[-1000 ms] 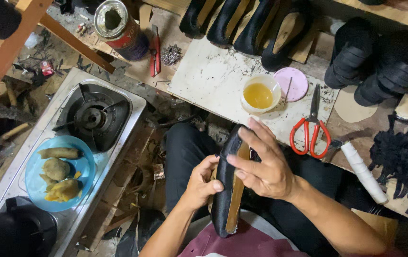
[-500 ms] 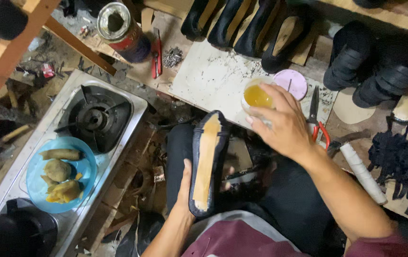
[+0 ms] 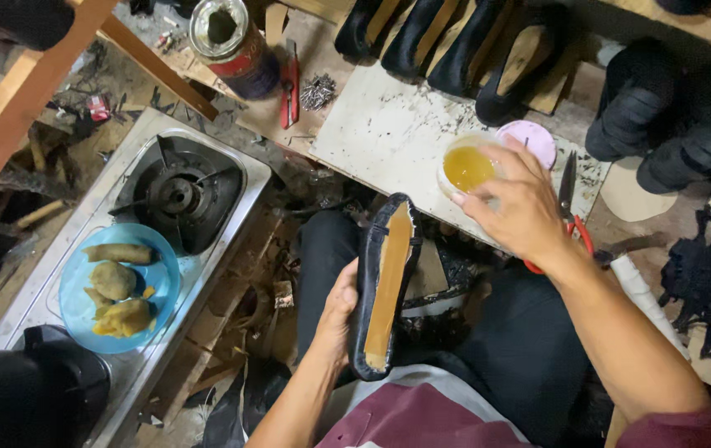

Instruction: The person sits on the floor and repeatedly applies a yellow liquid to the sole of a black shoe using their fingers. They dip their fingers into a small container of liquid and spread it across the sole, then place the shoe on a nearby shelf and repeat the process with another shoe.

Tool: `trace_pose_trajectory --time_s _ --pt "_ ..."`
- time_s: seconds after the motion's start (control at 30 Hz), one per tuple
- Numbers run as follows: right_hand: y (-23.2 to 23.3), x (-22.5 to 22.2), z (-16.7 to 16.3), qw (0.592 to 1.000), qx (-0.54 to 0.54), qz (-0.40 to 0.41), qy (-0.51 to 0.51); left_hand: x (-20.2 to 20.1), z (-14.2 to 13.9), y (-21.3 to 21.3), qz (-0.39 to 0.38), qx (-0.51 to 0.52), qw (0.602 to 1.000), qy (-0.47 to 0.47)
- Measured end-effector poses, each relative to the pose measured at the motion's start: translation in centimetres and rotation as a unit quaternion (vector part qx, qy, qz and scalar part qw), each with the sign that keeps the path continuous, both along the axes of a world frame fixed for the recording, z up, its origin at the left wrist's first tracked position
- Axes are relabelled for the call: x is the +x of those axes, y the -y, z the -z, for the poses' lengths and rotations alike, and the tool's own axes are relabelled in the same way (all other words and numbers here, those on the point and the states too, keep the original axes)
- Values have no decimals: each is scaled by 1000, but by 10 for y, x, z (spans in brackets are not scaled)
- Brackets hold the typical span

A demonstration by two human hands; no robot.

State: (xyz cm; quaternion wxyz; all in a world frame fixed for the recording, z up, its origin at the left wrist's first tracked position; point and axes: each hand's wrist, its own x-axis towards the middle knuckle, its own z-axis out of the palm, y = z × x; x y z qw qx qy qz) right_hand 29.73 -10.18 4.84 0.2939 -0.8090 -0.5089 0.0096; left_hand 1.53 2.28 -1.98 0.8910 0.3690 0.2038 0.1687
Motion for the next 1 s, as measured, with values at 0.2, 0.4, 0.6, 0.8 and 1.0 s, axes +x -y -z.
trace_pose_trajectory --time_s 0.2,0.4,0.6,0.8,1.0 --pt "29 -85 -9 975 142 -161 -62 16 -9 5 38 -17 999 28" --pt "23 -98 -8 976 147 -152 50 26 -16 9 68 7 996 49" --pt "40 -117 -11 963 161 -195 95 27 -18 8 69 30 996 47" --pt "39 -111 -13 961 192 -179 83 25 -20 9 105 12 993 58" --pt "33 -97 -22 970 206 -115 64 20 -21 5 137 50 987 64"
